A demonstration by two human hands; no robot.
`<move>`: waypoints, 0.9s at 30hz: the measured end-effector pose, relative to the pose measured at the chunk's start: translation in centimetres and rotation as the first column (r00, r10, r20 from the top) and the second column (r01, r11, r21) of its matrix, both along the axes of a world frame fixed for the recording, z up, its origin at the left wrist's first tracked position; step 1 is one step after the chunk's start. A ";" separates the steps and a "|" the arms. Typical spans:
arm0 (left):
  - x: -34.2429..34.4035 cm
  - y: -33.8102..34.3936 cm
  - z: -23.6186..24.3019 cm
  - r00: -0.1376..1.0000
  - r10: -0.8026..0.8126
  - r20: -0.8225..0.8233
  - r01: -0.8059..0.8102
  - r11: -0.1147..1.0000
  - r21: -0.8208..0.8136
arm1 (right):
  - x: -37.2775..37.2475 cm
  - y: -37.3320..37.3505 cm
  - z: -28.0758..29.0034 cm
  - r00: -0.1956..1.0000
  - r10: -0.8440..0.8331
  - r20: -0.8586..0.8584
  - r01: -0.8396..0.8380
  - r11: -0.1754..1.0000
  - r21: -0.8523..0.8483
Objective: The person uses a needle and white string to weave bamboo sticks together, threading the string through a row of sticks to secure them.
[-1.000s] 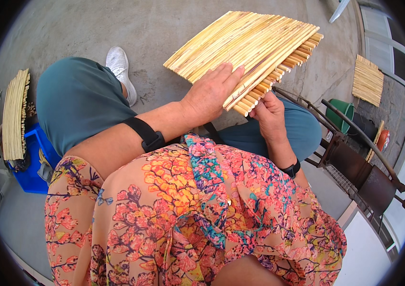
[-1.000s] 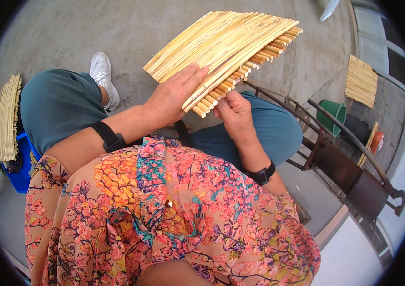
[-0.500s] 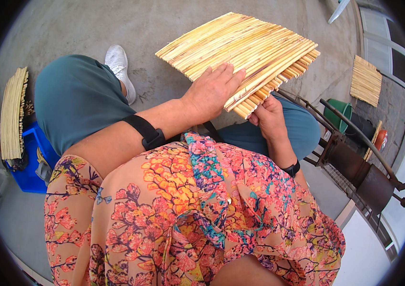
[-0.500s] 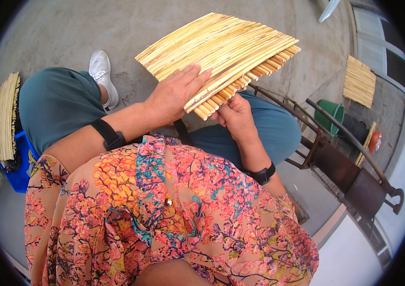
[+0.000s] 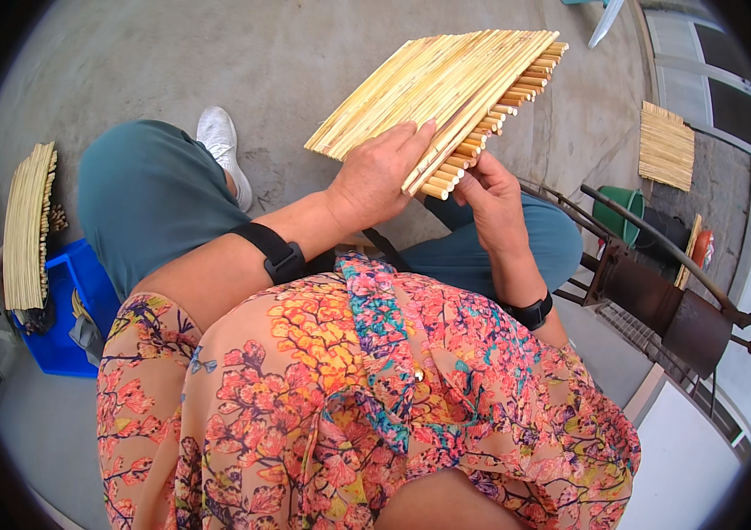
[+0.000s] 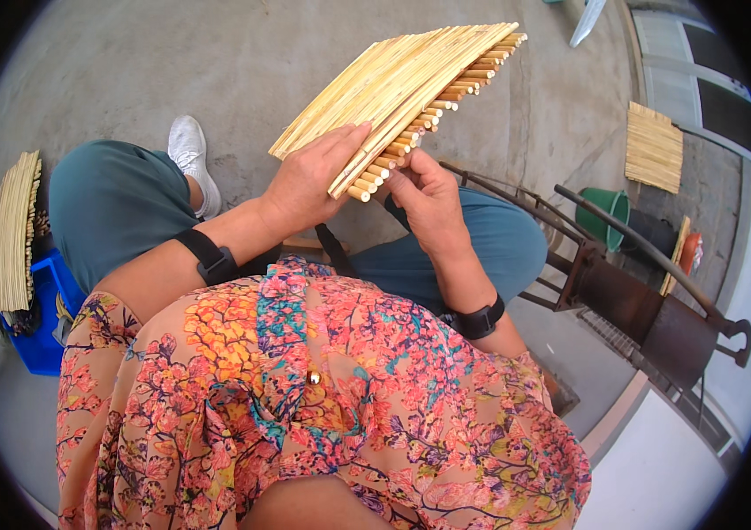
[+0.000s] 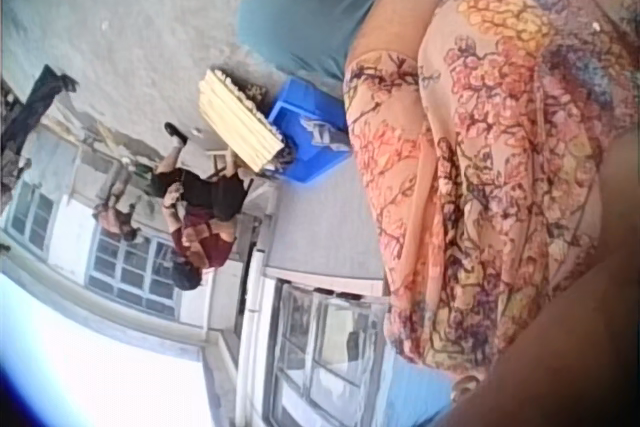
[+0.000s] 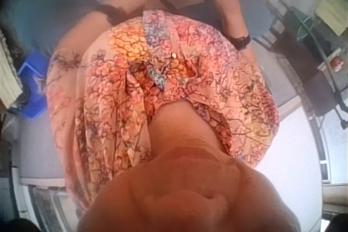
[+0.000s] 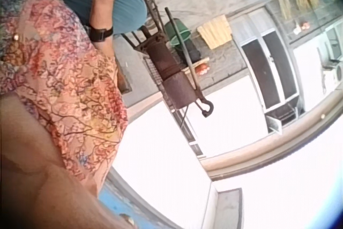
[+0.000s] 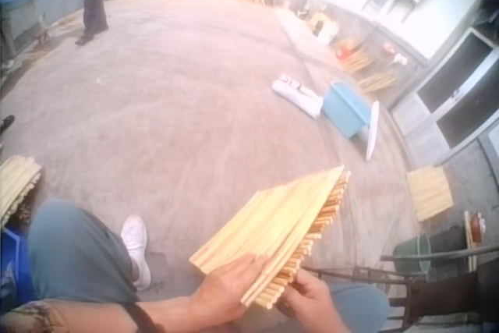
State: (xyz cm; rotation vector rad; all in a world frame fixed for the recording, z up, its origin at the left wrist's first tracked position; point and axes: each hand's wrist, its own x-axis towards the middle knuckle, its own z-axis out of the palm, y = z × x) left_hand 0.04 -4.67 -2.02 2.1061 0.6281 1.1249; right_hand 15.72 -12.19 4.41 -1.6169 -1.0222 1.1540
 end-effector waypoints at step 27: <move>-2.3 7.4 -0.2 0.888 0.414 0.200 -0.269 0.820 -0.505 | -4.8 11.9 -1.6 0.971 0.089 0.223 -0.111 0.990 0.089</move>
